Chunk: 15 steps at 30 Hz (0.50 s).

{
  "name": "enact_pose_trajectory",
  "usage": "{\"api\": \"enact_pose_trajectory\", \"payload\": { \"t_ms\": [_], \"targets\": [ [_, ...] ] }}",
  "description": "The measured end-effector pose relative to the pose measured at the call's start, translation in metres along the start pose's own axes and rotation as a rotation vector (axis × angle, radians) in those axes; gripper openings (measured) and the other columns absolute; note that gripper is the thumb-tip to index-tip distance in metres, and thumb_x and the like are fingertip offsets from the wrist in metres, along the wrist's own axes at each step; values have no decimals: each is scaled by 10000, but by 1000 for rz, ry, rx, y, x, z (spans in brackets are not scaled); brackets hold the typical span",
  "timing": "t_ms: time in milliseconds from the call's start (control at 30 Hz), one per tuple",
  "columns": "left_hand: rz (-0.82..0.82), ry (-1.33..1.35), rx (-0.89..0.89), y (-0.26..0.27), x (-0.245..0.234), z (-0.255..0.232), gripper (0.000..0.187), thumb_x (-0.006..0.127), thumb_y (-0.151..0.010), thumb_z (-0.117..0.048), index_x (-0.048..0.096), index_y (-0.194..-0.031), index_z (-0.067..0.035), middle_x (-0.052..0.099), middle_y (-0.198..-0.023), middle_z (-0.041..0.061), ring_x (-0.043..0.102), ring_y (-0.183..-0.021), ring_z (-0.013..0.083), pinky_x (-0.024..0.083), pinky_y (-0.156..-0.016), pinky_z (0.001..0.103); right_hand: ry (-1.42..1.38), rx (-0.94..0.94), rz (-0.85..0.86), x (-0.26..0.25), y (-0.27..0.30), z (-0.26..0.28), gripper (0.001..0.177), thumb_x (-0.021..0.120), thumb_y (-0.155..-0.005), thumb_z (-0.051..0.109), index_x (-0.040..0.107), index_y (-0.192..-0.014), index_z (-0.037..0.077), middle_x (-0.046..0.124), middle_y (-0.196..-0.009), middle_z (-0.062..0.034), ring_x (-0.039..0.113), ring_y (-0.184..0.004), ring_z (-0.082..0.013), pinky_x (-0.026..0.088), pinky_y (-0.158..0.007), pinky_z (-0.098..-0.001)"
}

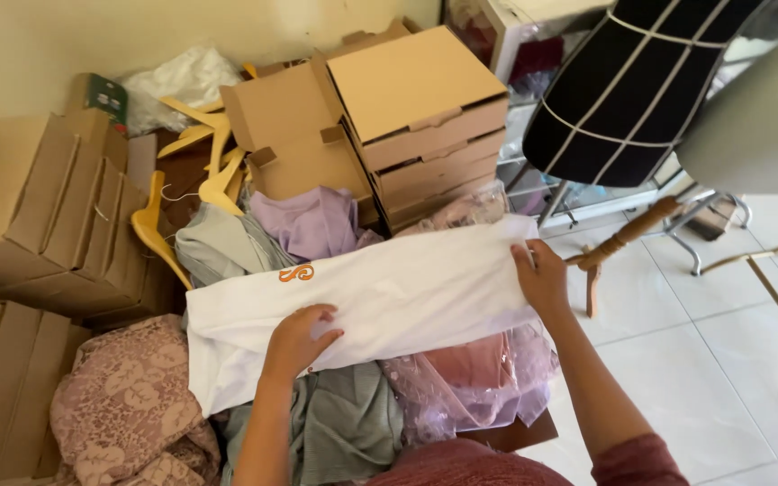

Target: Folding a white t-shirt and placing it inside a plastic bag in a clothing stockroom.

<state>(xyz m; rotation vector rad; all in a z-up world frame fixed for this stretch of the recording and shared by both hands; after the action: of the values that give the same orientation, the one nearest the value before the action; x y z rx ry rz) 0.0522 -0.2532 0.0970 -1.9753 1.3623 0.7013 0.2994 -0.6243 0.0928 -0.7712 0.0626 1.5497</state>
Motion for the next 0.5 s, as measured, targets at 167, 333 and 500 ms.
{"api": "enact_pose_trajectory", "payload": {
  "t_ms": [167, 333, 500],
  "targets": [
    [-76, 23, -81, 14, -15, 7, 420, 790, -781, -158, 684, -1187, -136, 745, -1009, 53, 713, -934, 239, 562, -785, 361, -158, 176, 77, -7, -7, 9, 256, 673, -1014, 280, 701, -1058, 29, 639, -690, -17, 515, -592, -56, 424, -549, -259],
    [3, -63, -131, 18, -15, 47, 131, 776, -838, -147, 756, -967, -132, 752, -934, 57, 727, -814, 255, 572, -753, 357, -27, 139, 77, -5, -9, -8, 238, 686, -1025, 253, 706, -1065, 19, 635, -680, -18, 486, -576, -54, 405, -545, -243],
    [-186, 62, -17, -2, -37, 51, 108, 699, -907, -88, 669, -1009, -66, 725, -943, 106, 714, -863, 295, 556, -770, 362, -195, 212, 72, -18, -14, 18, 252, 678, -1036, 268, 710, -1077, 21, 634, -731, 11, 490, -610, -33, 394, -559, -225]
  ]
}}
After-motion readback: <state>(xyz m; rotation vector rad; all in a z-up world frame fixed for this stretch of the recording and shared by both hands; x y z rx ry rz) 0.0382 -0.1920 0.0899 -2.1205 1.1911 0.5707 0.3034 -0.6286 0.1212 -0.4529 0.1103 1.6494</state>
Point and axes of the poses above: each hand's wrist, its own y-axis away from the middle knuckle, its own x-axis out of the palm, z = x × y, the point moved 1 cm from there along -y, towards the middle knuckle
